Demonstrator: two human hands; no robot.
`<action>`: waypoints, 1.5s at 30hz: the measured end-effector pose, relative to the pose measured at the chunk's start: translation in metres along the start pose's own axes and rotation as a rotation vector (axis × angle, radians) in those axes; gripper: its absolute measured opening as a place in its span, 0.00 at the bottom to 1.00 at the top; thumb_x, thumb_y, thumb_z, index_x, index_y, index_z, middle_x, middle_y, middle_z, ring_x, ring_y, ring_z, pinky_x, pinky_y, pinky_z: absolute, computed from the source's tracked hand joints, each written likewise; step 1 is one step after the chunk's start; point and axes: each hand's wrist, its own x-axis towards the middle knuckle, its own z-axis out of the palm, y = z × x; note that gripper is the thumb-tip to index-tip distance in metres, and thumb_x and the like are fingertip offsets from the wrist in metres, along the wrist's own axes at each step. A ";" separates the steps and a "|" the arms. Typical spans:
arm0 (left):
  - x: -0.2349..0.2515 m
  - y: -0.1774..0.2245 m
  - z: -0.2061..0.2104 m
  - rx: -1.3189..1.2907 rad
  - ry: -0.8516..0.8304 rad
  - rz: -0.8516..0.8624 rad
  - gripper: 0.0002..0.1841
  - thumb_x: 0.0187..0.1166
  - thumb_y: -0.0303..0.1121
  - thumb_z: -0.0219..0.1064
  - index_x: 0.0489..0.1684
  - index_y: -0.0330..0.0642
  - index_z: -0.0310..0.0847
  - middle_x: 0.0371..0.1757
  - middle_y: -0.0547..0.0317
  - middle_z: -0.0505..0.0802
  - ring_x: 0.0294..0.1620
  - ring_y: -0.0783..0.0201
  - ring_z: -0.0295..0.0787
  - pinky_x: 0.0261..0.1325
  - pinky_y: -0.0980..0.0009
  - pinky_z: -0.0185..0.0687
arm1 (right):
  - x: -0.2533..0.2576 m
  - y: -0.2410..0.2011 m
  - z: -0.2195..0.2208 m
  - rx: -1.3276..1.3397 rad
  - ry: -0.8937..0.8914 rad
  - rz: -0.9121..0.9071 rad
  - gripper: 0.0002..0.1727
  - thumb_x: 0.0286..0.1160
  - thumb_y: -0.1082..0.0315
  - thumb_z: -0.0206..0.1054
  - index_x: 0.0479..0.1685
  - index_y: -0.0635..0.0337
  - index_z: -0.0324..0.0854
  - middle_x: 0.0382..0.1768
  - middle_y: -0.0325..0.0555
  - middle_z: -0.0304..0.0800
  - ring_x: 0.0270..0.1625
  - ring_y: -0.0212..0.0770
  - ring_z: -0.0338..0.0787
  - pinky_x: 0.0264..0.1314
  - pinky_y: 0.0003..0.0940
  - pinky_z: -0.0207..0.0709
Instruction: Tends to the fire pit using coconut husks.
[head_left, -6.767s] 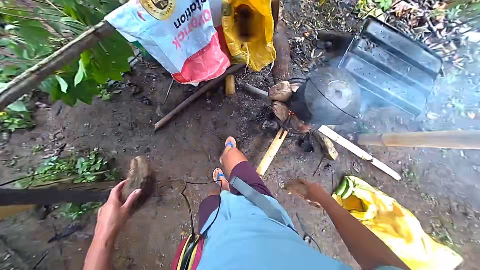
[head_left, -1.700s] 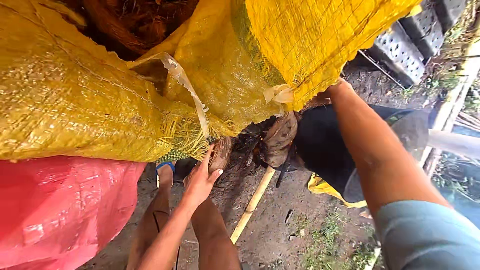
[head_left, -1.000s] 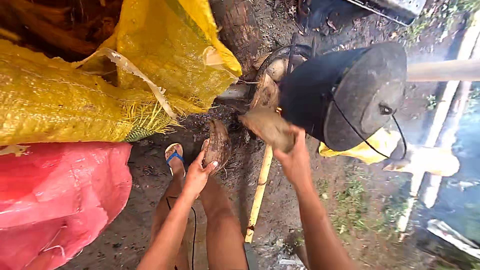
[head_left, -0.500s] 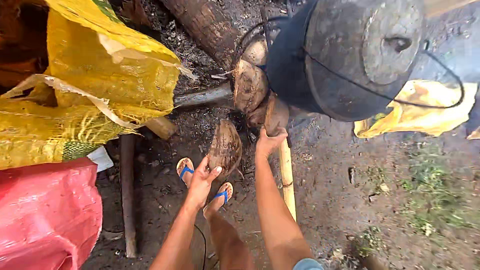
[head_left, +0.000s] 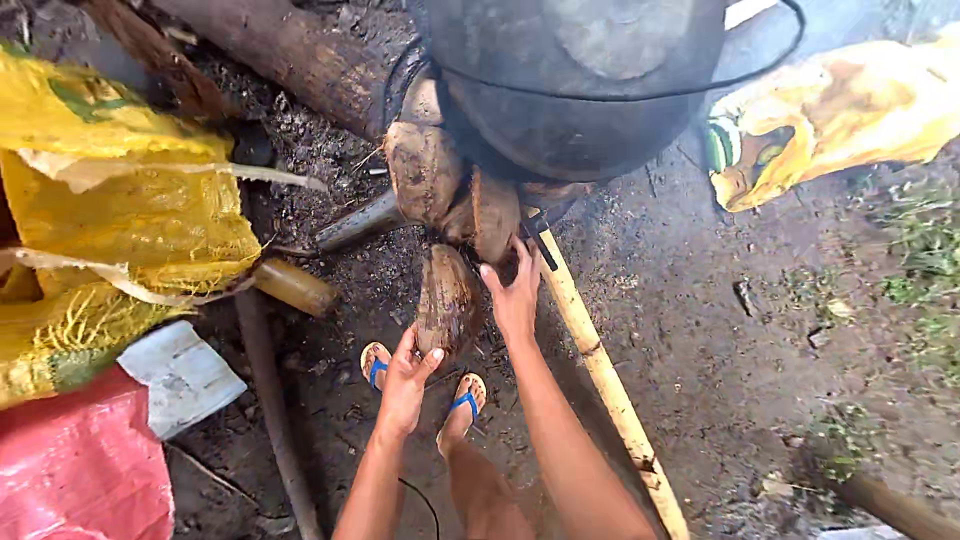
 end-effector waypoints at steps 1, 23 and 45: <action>-0.005 -0.002 0.005 0.013 -0.056 -0.015 0.37 0.73 0.20 0.63 0.87 0.27 0.56 0.74 0.46 0.84 0.68 0.67 0.86 0.71 0.71 0.83 | -0.021 0.009 -0.015 0.097 -0.066 0.069 0.42 0.74 0.52 0.73 0.88 0.58 0.66 0.89 0.65 0.61 0.88 0.60 0.67 0.88 0.57 0.65; 0.141 -0.132 0.153 0.870 -0.382 -0.216 0.30 0.87 0.30 0.62 0.89 0.38 0.61 0.88 0.37 0.70 0.80 0.47 0.77 0.81 0.54 0.74 | 0.130 0.219 -0.132 0.913 0.053 0.403 0.21 0.94 0.55 0.53 0.76 0.51 0.75 0.54 0.40 0.90 0.50 0.33 0.91 0.54 0.37 0.87; 0.196 -0.123 0.197 -0.071 -0.065 -0.100 0.26 0.95 0.27 0.44 0.92 0.40 0.53 0.91 0.42 0.64 0.83 0.52 0.73 0.78 0.56 0.75 | 0.222 0.156 -0.069 0.682 -0.288 0.383 0.23 0.89 0.66 0.63 0.79 0.60 0.72 0.48 0.45 0.88 0.32 0.30 0.85 0.37 0.26 0.82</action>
